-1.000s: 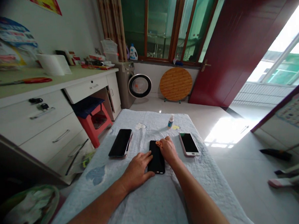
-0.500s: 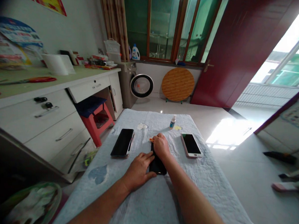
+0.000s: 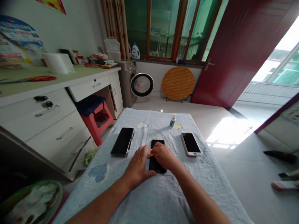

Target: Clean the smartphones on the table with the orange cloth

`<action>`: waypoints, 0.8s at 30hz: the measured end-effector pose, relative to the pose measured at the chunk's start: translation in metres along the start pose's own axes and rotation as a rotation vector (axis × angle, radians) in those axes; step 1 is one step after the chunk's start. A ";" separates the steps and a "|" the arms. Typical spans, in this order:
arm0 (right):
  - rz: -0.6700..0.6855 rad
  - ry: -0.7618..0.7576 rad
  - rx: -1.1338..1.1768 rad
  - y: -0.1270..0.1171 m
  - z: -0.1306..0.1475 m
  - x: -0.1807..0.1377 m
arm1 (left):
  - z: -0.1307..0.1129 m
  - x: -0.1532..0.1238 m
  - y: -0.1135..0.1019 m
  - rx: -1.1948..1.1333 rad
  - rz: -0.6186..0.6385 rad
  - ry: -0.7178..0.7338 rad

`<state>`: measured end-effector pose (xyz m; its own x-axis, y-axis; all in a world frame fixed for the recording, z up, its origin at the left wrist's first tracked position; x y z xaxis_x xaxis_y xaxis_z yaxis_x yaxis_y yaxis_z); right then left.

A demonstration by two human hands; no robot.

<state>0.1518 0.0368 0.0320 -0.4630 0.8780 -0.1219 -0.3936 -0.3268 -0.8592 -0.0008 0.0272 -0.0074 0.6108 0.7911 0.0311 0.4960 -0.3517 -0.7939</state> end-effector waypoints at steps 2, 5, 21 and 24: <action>0.071 -0.043 0.038 0.000 0.009 -0.011 | -0.001 0.000 -0.002 0.021 0.017 0.007; 0.161 -0.097 0.066 -0.002 0.019 -0.025 | -0.004 0.000 -0.006 0.057 0.051 0.005; 0.052 0.126 0.026 -0.007 -0.009 -0.042 | 0.000 -0.001 -0.009 0.095 0.166 0.076; 0.060 0.051 0.059 0.002 0.003 -0.037 | 0.001 -0.001 -0.009 0.103 0.155 0.083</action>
Point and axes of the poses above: each hand's wrist, its own x-axis towards the middle knuckle, its own y-axis out of the palm, z = x × y, the point moved 2 cm from there along x, towards the middle knuckle, and after that the axes turned 12 degrees about z, right-handed, at the moved point
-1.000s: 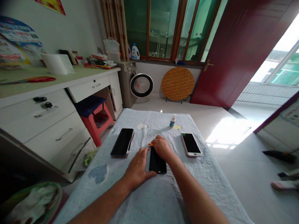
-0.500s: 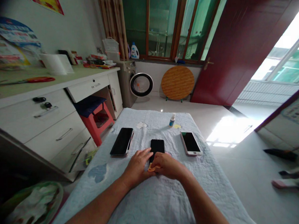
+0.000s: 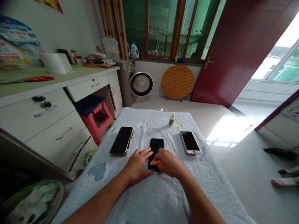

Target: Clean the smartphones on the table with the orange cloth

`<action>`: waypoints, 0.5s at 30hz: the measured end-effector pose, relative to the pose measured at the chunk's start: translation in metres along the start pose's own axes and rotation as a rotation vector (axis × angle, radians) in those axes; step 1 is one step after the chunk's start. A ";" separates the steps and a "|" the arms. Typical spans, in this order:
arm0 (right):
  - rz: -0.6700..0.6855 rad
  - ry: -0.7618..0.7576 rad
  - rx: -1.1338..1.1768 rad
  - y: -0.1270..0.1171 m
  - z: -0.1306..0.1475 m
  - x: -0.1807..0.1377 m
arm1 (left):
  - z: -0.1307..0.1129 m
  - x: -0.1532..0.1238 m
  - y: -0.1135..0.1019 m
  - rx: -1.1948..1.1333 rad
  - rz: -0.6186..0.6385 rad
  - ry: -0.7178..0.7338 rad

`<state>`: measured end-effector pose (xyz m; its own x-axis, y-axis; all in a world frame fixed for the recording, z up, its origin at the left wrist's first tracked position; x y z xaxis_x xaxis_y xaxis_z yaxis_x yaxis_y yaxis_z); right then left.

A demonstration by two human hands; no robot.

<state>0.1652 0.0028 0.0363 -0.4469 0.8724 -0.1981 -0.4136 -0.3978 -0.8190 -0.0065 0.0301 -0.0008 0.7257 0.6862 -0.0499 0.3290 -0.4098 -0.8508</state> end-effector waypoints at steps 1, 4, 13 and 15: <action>0.001 -0.029 0.006 0.003 0.004 0.002 | 0.000 0.000 0.000 0.005 -0.010 0.005; 0.000 -0.105 0.003 0.010 0.016 0.007 | -0.002 0.001 -0.001 0.006 -0.037 0.024; 0.140 -0.087 0.008 -0.001 0.015 -0.002 | 0.003 0.002 0.001 0.025 -0.007 0.013; 0.148 -0.079 0.039 -0.006 0.008 -0.008 | 0.003 0.001 0.000 0.020 -0.001 0.019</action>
Point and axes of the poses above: each hand's wrist, its own x-axis towards the middle knuckle, its own y-axis out of the palm, z = x × y, the point moved 2 cm from there along x, towards the middle knuckle, and after that the axes turned 12 degrees about z, right-handed, at the moved point
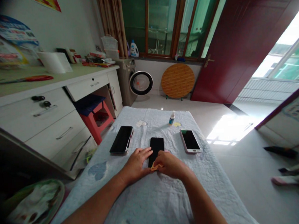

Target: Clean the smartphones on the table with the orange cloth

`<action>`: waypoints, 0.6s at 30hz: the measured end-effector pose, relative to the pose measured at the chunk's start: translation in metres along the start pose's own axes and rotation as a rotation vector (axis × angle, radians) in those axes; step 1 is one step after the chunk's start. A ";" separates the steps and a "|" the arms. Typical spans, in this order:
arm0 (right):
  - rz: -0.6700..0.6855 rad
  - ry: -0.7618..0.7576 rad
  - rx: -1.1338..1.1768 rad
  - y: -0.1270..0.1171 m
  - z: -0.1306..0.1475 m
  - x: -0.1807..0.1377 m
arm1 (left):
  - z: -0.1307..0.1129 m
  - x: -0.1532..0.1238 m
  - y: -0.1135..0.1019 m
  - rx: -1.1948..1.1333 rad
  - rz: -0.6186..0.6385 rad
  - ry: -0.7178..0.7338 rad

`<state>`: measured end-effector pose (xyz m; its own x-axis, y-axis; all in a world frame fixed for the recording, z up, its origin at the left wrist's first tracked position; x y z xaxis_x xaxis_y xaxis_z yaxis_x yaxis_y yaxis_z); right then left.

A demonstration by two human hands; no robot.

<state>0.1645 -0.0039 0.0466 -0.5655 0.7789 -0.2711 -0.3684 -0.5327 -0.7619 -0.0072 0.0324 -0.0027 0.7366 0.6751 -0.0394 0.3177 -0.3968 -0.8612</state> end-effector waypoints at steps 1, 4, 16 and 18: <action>0.003 -0.003 0.022 -0.001 -0.004 -0.003 | -0.001 0.000 -0.001 -0.003 0.003 0.000; 0.012 -0.009 0.083 -0.004 -0.015 -0.011 | -0.002 0.000 -0.002 -0.004 0.012 -0.017; -0.304 0.197 -0.014 -0.002 -0.039 0.007 | -0.007 -0.001 -0.009 -0.030 0.054 -0.023; -0.414 0.224 -0.028 0.001 -0.045 0.016 | -0.008 -0.001 -0.009 -0.029 0.054 -0.018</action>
Point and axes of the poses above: each hand's wrist, its own x-axis towards the middle knuckle, its own y-axis out of the palm, z = x × y, the point moved 2 cm from there along x, towards the middle knuckle, and after that the axes turned 12 degrees about z, right-handed, at the moved point
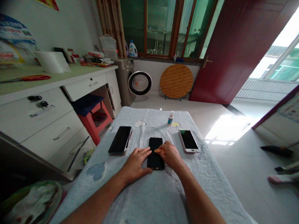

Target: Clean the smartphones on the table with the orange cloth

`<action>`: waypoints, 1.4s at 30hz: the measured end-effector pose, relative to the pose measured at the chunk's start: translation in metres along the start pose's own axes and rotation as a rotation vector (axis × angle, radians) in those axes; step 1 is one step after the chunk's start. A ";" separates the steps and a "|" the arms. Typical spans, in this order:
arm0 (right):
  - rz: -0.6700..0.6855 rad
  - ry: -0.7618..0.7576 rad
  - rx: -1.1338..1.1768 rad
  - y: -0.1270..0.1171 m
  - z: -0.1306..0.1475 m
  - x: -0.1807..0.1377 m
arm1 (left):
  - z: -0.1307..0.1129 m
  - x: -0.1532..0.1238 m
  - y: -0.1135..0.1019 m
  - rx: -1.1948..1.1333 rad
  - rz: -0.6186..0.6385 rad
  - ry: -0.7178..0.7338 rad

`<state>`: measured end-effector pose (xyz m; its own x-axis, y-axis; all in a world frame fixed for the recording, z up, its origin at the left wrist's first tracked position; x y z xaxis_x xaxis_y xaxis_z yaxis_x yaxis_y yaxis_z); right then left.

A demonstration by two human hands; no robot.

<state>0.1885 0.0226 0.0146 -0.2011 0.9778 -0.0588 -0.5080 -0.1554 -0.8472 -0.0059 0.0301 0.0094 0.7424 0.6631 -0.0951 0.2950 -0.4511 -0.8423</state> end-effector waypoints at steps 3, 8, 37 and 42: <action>-0.130 0.060 -0.010 0.010 -0.007 0.009 | 0.001 0.001 0.001 0.006 -0.017 0.006; -0.098 0.007 -0.020 0.013 0.002 0.010 | 0.004 0.001 0.004 -0.005 -0.037 0.031; -0.004 -0.021 0.004 -0.003 0.000 0.002 | -0.001 -0.001 -0.001 -0.015 -0.013 -0.003; -0.080 0.042 -0.023 0.005 -0.007 0.019 | 0.001 -0.001 0.001 0.002 -0.032 0.003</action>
<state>0.1879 0.0412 0.0061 -0.1251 0.9921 -0.0126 -0.5012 -0.0741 -0.8622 -0.0068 0.0297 0.0081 0.7346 0.6753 -0.0663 0.3173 -0.4284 -0.8461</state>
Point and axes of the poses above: each hand's wrist, its own x-axis towards the middle knuckle, its own y-axis out of the palm, z = x × y, the point moved 2 cm from there along x, towards the middle knuckle, and after that the axes turned 12 degrees about z, right-handed, at the moved point
